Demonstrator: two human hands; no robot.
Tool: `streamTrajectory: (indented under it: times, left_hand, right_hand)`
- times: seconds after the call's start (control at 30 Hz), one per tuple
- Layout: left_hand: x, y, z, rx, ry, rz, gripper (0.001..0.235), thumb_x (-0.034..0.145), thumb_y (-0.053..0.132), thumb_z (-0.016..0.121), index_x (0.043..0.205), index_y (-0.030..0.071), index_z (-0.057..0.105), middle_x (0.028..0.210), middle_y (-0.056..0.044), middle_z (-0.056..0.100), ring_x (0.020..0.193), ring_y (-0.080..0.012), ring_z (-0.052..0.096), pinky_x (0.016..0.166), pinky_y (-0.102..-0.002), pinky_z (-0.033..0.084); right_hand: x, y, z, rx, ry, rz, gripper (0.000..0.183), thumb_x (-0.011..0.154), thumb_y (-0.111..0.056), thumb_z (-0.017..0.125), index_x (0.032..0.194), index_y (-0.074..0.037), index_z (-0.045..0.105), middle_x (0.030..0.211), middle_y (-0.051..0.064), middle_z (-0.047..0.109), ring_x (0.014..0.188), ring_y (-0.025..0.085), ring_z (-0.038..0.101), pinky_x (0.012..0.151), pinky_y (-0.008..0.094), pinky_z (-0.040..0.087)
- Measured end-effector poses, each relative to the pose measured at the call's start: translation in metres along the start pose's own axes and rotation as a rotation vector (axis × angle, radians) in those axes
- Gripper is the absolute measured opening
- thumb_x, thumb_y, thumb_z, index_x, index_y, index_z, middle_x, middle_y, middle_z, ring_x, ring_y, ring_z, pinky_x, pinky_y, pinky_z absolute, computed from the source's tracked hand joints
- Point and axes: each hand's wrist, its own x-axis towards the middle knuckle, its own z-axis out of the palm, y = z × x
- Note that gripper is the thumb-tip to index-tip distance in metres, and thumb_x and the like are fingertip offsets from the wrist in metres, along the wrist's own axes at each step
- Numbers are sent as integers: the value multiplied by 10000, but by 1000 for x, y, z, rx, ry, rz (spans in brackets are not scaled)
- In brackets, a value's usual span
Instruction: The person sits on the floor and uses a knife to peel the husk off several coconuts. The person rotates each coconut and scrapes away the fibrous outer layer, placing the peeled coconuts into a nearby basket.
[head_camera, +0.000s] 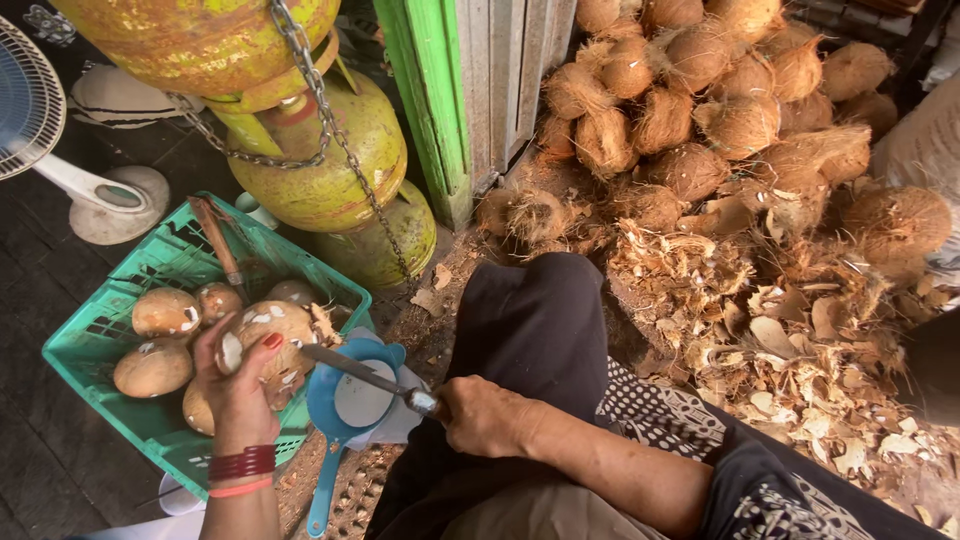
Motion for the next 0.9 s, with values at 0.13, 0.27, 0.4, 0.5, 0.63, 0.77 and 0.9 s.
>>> streamTrajectory:
  times: [0.13,0.27,0.4,0.5,0.63,0.77,0.9]
  left_hand:
    - [0,-2,-8,30,5,88,659,769,-36,810,1363,70,546,1301,-82,646,1158,-184,660,1013,-306,552]
    - [2,7,-8,62,-20,119,647,764,-61,803,1351,55,554,1283,-92,661,1143,-187,669,1021,-319,558]
    - [-1,23,-5,84,5,71,642,764,-57,802,1347,63,562,1270,-80,670,1132,-181,671,987,-322,571]
    - [-5,30,-1,64,-17,81,637,767,-60,798,1343,64,557,1269,-82,669,1130,-188,676,976,-330,586]
    - [-7,39,3,80,-25,127,643,769,-76,805,1348,57,559,1283,-91,669,1153,-194,677,1010,-331,588]
    - [-9,48,6,122,-18,143,656,764,-79,809,1353,60,555,1291,-93,671,1161,-194,681,1023,-333,591]
    - [-12,54,9,146,-36,185,677,770,-77,818,1369,65,537,1305,-82,659,1171,-193,681,1011,-333,603]
  right_hand:
    - [-5,-10,5,-48,21,60,174,942,-110,579,1037,-3,678,937,204,717,985,350,712,842,465,561]
    - [-15,-16,6,-140,49,42,193,924,-100,587,1082,-12,654,934,211,726,967,360,707,842,470,558]
    - [-23,-22,7,-142,102,14,217,929,-129,592,1112,-26,648,915,209,721,946,372,707,833,481,555]
    - [-28,-23,8,-175,129,16,235,935,-141,595,1139,-35,640,898,211,715,924,381,706,824,488,557]
    - [-30,-25,9,-182,96,38,252,944,-140,580,1172,-39,616,869,194,722,888,347,729,819,467,575]
    - [-33,-26,8,-183,95,23,252,925,-100,581,1164,-32,624,845,182,724,863,330,738,812,454,583]
    - [-36,-21,8,-173,129,-25,234,928,-96,584,1147,-32,634,813,182,721,833,334,733,805,453,576]
